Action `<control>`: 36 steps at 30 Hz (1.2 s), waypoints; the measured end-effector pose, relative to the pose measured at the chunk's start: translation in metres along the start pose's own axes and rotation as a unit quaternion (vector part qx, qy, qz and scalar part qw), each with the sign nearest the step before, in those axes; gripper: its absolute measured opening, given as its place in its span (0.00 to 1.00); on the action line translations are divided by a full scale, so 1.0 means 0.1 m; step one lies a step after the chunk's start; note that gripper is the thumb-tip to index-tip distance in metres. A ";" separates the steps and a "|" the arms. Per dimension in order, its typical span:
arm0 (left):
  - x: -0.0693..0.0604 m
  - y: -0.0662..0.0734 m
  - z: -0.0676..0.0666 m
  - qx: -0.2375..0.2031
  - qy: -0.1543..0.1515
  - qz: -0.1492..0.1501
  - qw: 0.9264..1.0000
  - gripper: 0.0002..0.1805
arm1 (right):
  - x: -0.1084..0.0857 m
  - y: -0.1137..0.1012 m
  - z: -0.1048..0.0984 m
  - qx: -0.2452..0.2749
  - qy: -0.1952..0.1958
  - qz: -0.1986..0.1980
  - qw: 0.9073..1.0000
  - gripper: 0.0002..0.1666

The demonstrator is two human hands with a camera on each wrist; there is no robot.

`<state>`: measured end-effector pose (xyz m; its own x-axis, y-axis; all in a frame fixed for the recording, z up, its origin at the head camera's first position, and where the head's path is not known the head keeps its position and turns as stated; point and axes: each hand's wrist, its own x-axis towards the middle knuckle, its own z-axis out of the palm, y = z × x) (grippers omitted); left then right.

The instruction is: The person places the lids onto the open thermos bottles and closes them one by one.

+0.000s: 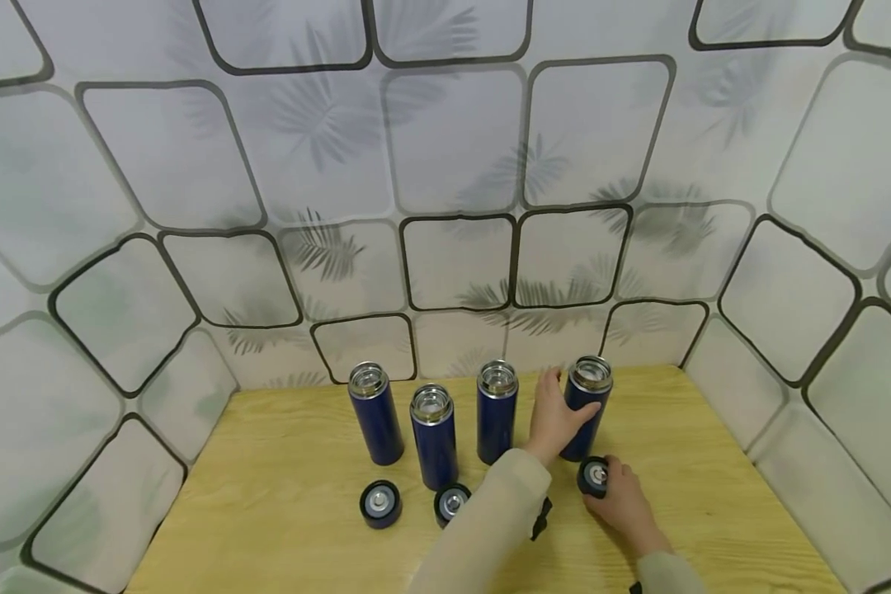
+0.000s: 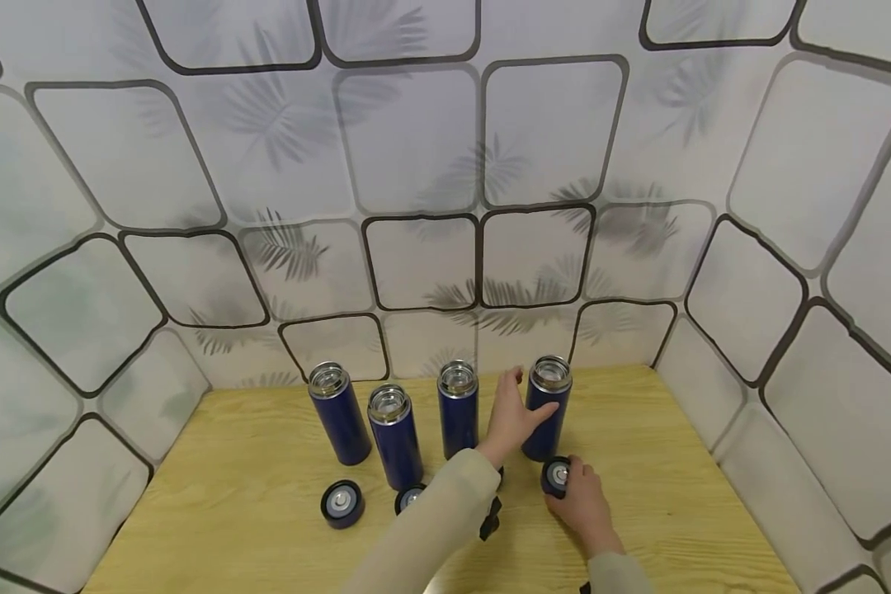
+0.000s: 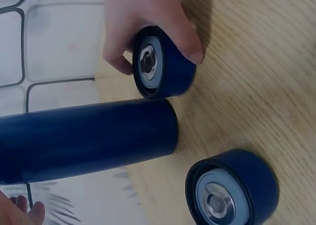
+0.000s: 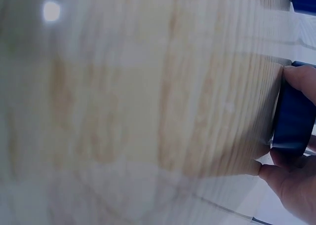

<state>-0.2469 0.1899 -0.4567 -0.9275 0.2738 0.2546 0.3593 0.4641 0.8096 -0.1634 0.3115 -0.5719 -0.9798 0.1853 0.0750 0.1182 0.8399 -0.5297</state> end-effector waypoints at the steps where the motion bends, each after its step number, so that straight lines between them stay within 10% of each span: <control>1: 0.00 -0.01 0.01 -0.004 -0.002 -0.005 1.000 0.41 | -0.01 -0.01 0.01 -0.001 0.001 0.000 1.000 0.45; 22: 0.16 -0.18 0.27 -0.166 -0.025 -0.032 0.985 0.46 | -0.04 -0.01 0.02 0.027 0.035 0.025 0.999 0.46; 36: 0.20 -0.19 0.30 -0.160 -0.027 -0.030 0.986 0.35 | -0.04 0.03 -0.04 0.120 0.047 0.029 0.991 0.41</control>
<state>-0.2692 0.2116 -0.4829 -0.9364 0.3020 0.1789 0.2440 0.1937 0.9502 -0.1588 0.3157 -0.5708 -0.9520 0.2853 0.1109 0.1206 0.6827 -0.7206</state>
